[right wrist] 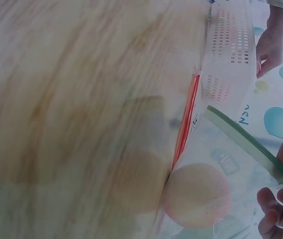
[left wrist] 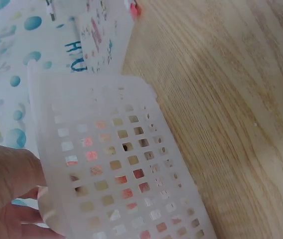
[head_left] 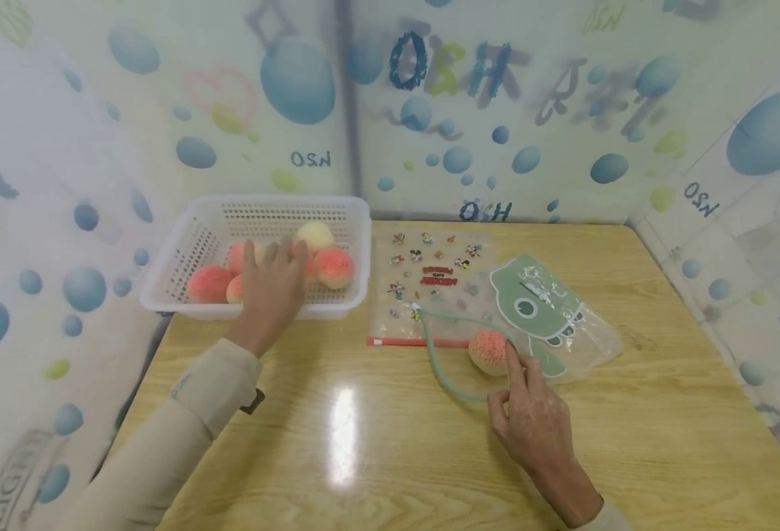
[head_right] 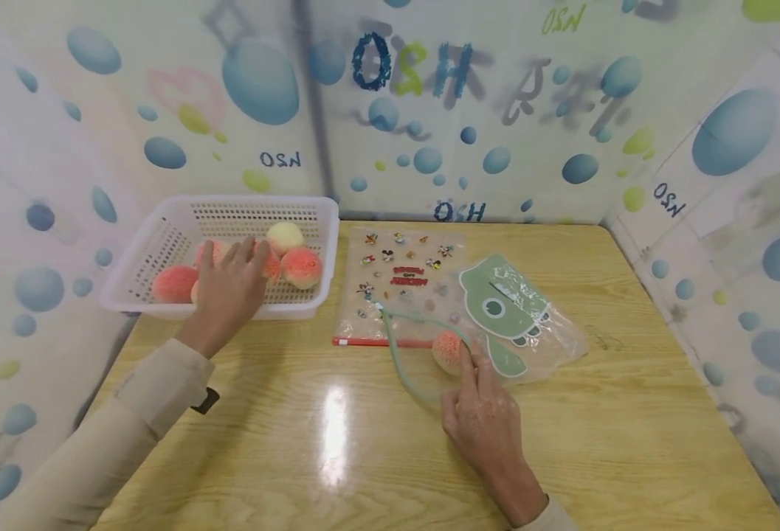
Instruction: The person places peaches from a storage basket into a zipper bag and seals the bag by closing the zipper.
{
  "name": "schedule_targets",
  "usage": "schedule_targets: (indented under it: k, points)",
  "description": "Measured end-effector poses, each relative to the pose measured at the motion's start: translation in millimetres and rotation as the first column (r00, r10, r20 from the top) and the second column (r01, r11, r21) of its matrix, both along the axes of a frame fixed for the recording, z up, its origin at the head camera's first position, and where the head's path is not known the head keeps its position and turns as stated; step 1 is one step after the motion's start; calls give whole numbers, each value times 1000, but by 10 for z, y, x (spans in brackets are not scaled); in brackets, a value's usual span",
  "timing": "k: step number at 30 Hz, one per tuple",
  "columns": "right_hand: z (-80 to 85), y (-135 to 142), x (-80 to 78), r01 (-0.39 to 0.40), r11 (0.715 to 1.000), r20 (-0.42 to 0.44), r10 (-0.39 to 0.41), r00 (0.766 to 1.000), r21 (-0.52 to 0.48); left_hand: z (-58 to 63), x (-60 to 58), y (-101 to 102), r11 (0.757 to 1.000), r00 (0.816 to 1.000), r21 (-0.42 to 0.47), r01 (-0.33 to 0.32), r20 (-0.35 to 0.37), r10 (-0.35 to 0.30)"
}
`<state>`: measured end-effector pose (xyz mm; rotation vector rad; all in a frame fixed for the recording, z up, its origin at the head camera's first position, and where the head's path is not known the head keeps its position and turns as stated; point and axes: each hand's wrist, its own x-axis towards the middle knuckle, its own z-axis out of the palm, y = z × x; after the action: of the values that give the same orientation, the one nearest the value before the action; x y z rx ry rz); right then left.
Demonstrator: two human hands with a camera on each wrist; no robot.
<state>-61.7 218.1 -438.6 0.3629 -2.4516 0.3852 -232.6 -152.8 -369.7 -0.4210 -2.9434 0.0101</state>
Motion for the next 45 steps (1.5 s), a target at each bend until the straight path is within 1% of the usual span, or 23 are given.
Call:
schedule_targets:
  k: [7,11,14,16,18,23,26,29,32,36,41,45]
  points:
    - [-15,-1,4,2,1000,-12,-2,1000,-8,40,98,42,997,995,65,49,-91,-43]
    - [-22,3,-8,0,1000,-15,0,1000,-6,53,132,84,986,979,131,101,-188,-75]
    - [-25,1,-16,-3,1000,-17,3,1000,-6,72,150,132,975,966,169,143,-240,-101]
    - [-27,-2,-18,-6,1000,-14,6,1000,-8,92,164,163,970,961,179,163,-252,-115]
    - [-26,-7,-18,-4,1000,-13,4,1000,-8,114,181,188,967,961,181,177,-246,-130]
    - [-19,-14,-21,-2,1000,-14,2,1000,-9,150,208,232,964,959,185,190,-245,-142]
    - [-18,-13,-25,-3,1000,-10,3,1000,-9,147,224,254,957,948,198,211,-282,-150]
    - [-15,-7,-32,1,1000,5,-1,1000,-9,133,244,280,947,932,213,239,-324,-163]
    - [-17,-2,-41,5,1000,14,-5,1000,-6,117,273,317,944,916,202,260,-361,-175]
    - [-25,-1,-45,3,1000,12,-3,1000,-4,98,326,369,950,899,155,272,-392,-193]
    - [-29,1,-37,4,1000,15,-4,1000,-2,86,393,427,957,891,104,270,-405,-207]
    - [-25,0,-31,3,1000,19,-3,1000,-3,93,438,472,956,892,98,276,-396,-217]
